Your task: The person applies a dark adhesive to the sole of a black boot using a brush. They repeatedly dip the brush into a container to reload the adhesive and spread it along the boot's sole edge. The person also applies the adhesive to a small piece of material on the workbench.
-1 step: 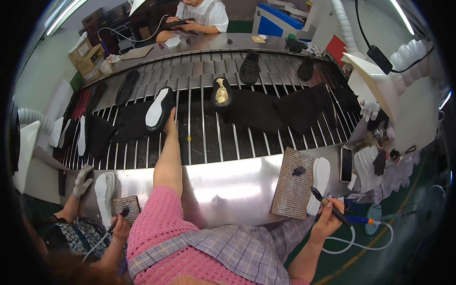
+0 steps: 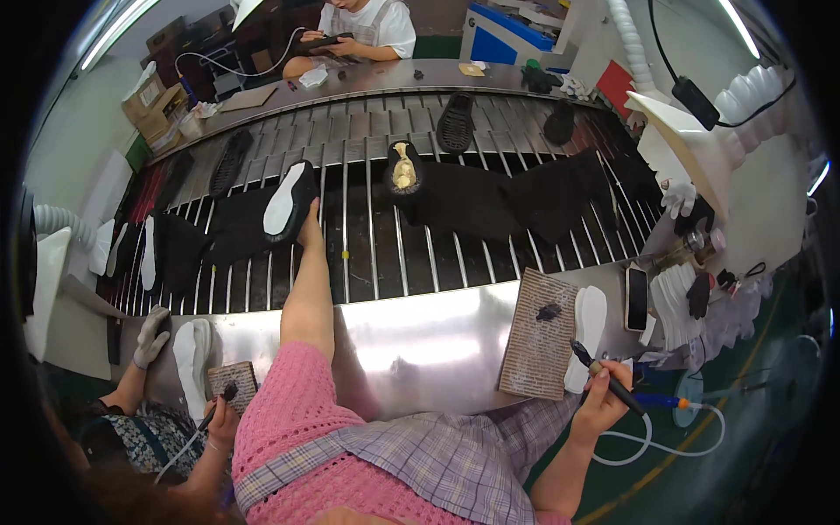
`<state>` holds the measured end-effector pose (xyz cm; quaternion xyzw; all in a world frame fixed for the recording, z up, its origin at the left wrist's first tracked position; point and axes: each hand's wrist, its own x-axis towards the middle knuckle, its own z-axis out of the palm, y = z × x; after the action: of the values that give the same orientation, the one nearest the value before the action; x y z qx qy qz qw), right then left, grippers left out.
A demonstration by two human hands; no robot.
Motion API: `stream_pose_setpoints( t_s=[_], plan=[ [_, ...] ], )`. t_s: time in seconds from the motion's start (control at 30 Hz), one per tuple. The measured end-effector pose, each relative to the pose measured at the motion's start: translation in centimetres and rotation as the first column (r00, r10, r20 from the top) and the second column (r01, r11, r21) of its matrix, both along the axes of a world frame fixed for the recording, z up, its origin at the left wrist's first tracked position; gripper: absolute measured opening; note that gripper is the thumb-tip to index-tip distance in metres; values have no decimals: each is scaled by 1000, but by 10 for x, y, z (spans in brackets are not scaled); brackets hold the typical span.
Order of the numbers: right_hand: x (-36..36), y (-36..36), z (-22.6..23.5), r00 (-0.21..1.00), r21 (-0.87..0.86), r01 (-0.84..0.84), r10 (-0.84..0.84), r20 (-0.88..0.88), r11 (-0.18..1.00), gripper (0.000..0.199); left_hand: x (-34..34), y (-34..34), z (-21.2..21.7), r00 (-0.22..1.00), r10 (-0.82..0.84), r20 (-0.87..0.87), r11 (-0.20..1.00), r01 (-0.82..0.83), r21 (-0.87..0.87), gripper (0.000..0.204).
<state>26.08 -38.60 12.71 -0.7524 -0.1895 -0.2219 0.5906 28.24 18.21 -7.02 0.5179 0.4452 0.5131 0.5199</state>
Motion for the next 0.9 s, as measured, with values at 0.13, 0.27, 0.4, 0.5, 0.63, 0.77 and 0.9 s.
stream_pose_setpoints(
  t_s=[0.13, 0.27, 0.4, 0.5, 0.63, 0.77, 0.9],
  plan=[
    [4, -11, -9, 996, -5, 90, -90, -25, 996, 8, -10, 9, -18, 906, -33, -422, 947, -107, -303, 81],
    [12, -29, -15, 971, 70, 180, -167, -169, 981, 11, -14, -11, -8, 956, 112, -270, 932, -195, -305, 78],
    [20, -44, -27, 964, 33, 235, -228, -137, 972, 12, -12, 14, -41, 979, 106, -177, 945, -154, -287, 80],
    [30, -41, -53, 955, 104, 214, -186, -232, 971, 13, -41, 96, -64, 984, 73, 165, 907, 3, -421, 54],
    [24, -49, -61, 939, 73, 264, -239, -249, 962, 14, -23, -27, -12, 986, -140, -86, 918, 96, -384, 38],
    [26, -40, -71, 931, 115, 227, -181, -317, 967, 14, -14, -248, 74, 833, -531, -157, 829, 549, 105, 20],
    [25, -37, -72, 937, 104, 199, -158, -311, 974, 14, 27, -376, 99, 374, -773, -513, 284, 926, 247, 29]
  ],
)
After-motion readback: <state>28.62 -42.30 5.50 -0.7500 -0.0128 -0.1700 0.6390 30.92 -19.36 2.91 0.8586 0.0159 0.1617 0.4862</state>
